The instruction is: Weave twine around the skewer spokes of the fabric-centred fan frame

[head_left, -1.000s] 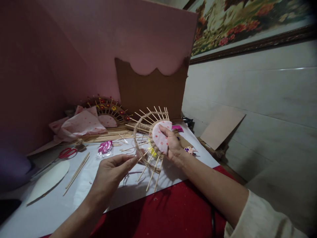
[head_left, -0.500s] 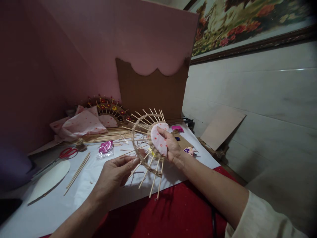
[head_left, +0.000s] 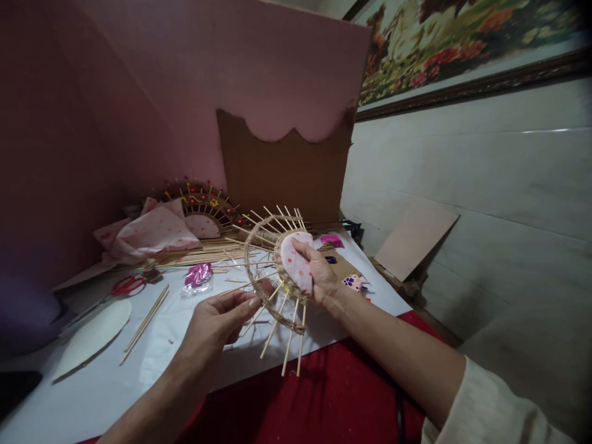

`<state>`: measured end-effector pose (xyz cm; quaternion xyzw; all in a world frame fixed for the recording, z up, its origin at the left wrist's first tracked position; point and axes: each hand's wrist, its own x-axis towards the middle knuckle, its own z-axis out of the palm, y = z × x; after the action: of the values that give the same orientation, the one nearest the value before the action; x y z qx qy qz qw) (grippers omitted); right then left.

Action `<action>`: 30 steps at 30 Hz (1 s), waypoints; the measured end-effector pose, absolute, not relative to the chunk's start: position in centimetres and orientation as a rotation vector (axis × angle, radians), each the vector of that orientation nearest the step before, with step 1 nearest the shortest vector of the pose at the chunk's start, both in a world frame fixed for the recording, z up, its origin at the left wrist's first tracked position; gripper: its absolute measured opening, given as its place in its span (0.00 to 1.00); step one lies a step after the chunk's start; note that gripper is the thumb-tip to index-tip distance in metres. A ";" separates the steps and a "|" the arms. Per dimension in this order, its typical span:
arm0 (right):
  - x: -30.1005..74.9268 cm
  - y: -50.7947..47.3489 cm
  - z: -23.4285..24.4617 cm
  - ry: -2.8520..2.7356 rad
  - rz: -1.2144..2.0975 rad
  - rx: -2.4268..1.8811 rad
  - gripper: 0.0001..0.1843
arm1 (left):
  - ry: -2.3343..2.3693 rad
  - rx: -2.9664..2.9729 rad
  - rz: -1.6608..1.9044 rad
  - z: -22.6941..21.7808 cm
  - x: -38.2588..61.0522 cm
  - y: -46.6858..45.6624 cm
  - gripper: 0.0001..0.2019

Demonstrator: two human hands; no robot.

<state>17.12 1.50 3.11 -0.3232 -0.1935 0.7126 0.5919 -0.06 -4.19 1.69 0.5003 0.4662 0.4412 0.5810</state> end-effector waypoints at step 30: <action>16.9 1.0 3.0 -0.482 1.754 -0.649 0.08 | 0.966 1.096 1.021 2.6 0.8 -5.2 0.12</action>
<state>16.86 1.02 3.01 -0.2764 -0.2054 0.7470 0.5687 0.77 -5.16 2.60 0.4784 0.4214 0.4457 0.6284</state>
